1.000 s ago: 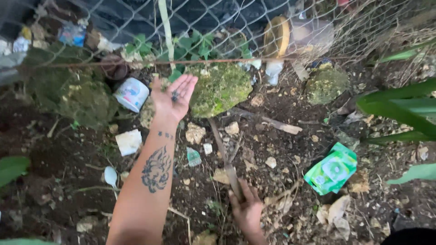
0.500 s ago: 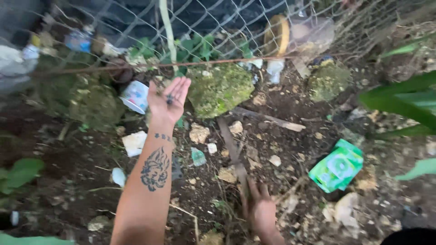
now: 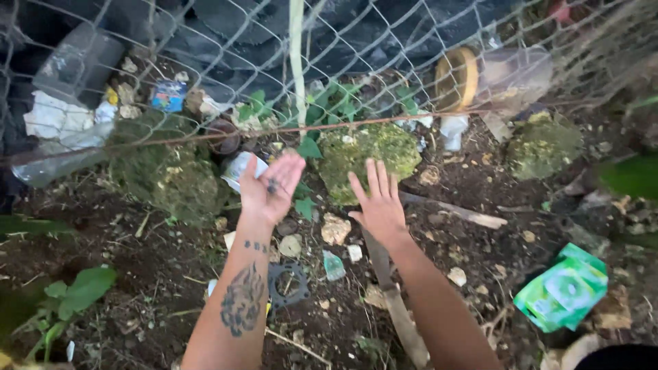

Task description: Digging soil with a machete and examining seeds or objects found in the dirt.

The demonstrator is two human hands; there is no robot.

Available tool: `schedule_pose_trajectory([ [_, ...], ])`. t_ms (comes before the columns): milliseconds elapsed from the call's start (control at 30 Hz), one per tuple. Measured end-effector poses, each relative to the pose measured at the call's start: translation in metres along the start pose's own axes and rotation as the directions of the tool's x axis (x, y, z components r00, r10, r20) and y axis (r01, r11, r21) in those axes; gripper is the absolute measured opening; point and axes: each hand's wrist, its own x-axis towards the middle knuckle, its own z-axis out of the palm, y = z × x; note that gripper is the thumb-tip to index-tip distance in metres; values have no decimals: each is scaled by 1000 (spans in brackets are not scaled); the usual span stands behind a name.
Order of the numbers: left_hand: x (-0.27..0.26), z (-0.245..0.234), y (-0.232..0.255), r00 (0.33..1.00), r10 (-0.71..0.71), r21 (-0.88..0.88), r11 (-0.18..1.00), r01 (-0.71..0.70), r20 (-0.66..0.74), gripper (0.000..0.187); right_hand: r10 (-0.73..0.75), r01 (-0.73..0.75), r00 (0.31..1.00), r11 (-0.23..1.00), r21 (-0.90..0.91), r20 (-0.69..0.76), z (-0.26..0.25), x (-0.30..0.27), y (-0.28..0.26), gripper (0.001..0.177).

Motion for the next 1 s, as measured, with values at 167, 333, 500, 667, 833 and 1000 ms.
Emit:
schedule_pose_trajectory([
  [167, -7, -17, -3, 992, -101, 140, 984, 110, -72, 78, -40, 74, 973, 987, -142, 226, 7, 45, 0, 108],
  [333, -6, 0, -31, 976, -127, 200, 966, 162, -180, 76, 52, 9, 892, 991, -133, 449, -1, 57, -3, 111],
  [500, 5, 10, -24, 991, -89, 150, 983, 103, -97, 69, 159, -80, 893, 977, -199, 422, 13, 61, -22, 111],
  [667, 10, -17, -5, 995, -77, 109, 990, 84, -68, 62, 653, -560, 757, 670, 486, -29, 83, 19, -13, 78],
  [833, 25, -39, -18, 989, -108, 148, 981, 122, -102, 62, 743, -647, 342, -258, 717, 576, 69, 26, -14, 90],
  [1000, 31, -48, 3, 979, -184, 168, 966, 196, -85, 62, 706, -562, 208, -480, 673, 677, 70, 53, -24, 101],
])
